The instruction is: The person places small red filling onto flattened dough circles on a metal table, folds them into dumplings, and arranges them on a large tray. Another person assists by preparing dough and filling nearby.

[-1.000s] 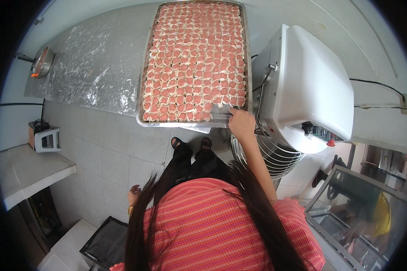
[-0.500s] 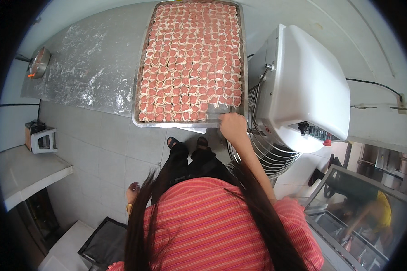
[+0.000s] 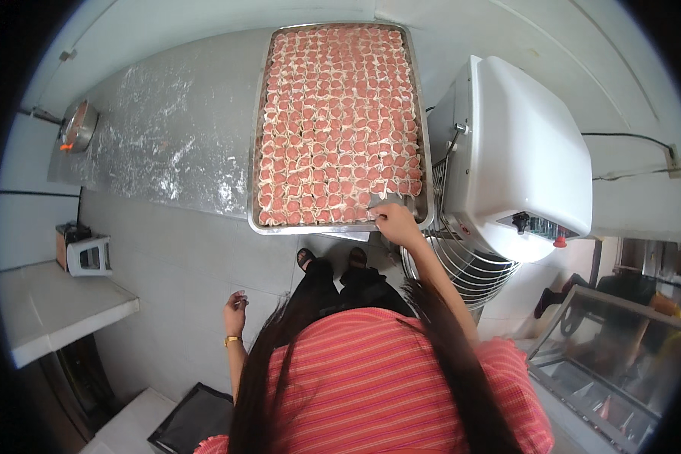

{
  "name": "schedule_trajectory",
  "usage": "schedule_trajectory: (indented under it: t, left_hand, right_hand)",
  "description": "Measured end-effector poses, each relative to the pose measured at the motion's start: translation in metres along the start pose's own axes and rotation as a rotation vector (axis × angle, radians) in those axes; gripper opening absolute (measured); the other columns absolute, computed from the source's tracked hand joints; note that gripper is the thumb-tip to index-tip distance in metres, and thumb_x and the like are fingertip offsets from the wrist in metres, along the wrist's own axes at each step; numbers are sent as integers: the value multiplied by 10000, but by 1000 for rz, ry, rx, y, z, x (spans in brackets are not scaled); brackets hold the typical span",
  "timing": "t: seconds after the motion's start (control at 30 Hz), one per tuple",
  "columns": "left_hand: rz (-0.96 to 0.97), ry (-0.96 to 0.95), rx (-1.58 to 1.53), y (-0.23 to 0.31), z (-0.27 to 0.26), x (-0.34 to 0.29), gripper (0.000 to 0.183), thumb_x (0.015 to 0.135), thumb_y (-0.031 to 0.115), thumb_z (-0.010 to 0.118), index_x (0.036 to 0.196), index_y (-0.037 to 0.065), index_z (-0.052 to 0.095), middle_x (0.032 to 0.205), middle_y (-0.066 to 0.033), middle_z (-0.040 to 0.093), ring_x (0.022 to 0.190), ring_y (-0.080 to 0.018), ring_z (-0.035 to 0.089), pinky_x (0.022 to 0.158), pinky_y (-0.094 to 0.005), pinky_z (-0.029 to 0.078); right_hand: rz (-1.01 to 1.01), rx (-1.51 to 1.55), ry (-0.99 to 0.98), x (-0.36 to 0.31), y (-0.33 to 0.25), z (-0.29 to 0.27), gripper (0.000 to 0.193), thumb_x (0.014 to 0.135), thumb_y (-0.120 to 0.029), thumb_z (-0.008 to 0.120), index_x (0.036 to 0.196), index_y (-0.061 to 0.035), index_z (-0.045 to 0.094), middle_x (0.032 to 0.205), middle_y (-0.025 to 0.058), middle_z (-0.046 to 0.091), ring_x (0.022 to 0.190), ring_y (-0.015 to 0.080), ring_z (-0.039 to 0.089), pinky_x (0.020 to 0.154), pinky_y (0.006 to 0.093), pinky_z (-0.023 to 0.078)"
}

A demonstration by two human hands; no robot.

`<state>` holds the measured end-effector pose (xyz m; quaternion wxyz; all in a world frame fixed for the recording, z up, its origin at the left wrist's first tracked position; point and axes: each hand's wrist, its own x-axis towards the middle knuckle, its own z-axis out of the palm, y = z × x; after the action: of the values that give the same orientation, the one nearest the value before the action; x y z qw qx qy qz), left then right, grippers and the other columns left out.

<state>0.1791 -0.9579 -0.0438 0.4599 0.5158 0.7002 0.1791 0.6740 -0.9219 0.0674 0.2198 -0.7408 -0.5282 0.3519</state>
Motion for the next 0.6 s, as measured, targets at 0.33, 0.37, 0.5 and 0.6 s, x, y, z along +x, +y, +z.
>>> schedule_trajectory:
  t: [0.33, 0.37, 0.5, 0.6]
  left_hand:
    - [-4, -166, 106, -20, -38, 94, 228, 821, 44, 576, 1041, 10, 624, 871, -102, 667, 816, -155, 635, 731, -285, 501]
    - [-44, -190, 82, -51, -43, 109, 230, 818, 56, 583, 1040, 12, 626, 872, -108, 668, 817, -158, 634, 734, -289, 501]
    - [45, -306, 230, -142, -69, 156, 239, 805, 137, 611, 1018, 34, 643, 879, -130, 674, 822, -193, 642, 751, -311, 498]
    - [44, -308, 332, -164, -88, 169, 253, 794, 202, 627, 997, 55, 659, 886, -145, 678, 832, -227, 649, 765, -327, 496]
  right_hand:
    - [214, 125, 83, 13, -1, 18, 381, 714, -41, 514, 1067, -79, 652, 795, 153, 654, 699, 152, 603, 667, 302, 470]
    - [244, 112, 92, 11, -9, 18, 383, 714, -41, 515, 1070, -83, 652, 787, 149, 654, 696, 141, 596, 670, 298, 470]
    - [242, 178, 258, 6, -8, 20, 339, 725, -97, 538, 1040, -92, 664, 795, 170, 651, 731, 205, 635, 698, 320, 484]
    - [410, 30, 417, 0, -23, 12, 306, 730, -141, 557, 1009, -93, 674, 834, 177, 657, 786, 277, 650, 733, 354, 492]
